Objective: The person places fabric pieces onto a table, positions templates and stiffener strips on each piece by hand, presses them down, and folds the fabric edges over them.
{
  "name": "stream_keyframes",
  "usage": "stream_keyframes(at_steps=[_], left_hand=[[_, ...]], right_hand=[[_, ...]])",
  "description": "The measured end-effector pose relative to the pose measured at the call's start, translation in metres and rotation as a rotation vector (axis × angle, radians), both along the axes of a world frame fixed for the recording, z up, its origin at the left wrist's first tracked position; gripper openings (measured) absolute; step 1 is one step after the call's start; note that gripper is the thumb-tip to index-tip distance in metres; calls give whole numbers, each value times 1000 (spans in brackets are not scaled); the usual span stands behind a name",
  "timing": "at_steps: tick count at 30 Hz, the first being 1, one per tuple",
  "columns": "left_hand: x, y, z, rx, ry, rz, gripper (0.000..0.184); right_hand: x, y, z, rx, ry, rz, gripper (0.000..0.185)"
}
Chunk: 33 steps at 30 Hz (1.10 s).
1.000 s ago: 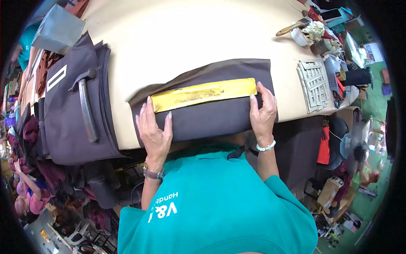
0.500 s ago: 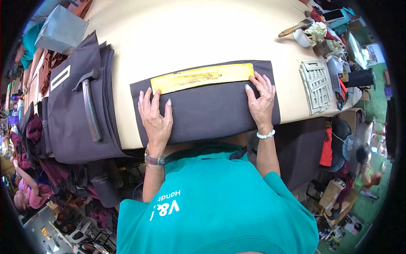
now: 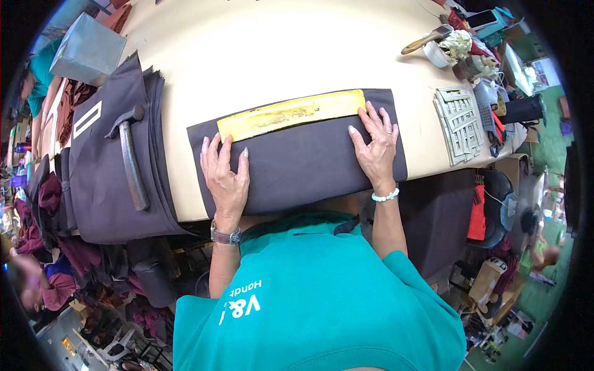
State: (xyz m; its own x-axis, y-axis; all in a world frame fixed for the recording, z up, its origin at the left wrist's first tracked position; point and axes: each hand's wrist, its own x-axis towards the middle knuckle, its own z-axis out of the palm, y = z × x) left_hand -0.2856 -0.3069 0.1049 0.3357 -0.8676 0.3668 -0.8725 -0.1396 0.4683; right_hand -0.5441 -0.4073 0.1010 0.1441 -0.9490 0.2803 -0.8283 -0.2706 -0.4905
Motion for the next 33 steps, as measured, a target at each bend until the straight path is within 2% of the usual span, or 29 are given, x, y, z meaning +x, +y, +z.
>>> stream_keyframes(at_steps=[33], left_hand=[[0, 1, 1, -15, 32, 11, 37]], right_hand=[[1, 0, 2, 4, 68, 24, 46]])
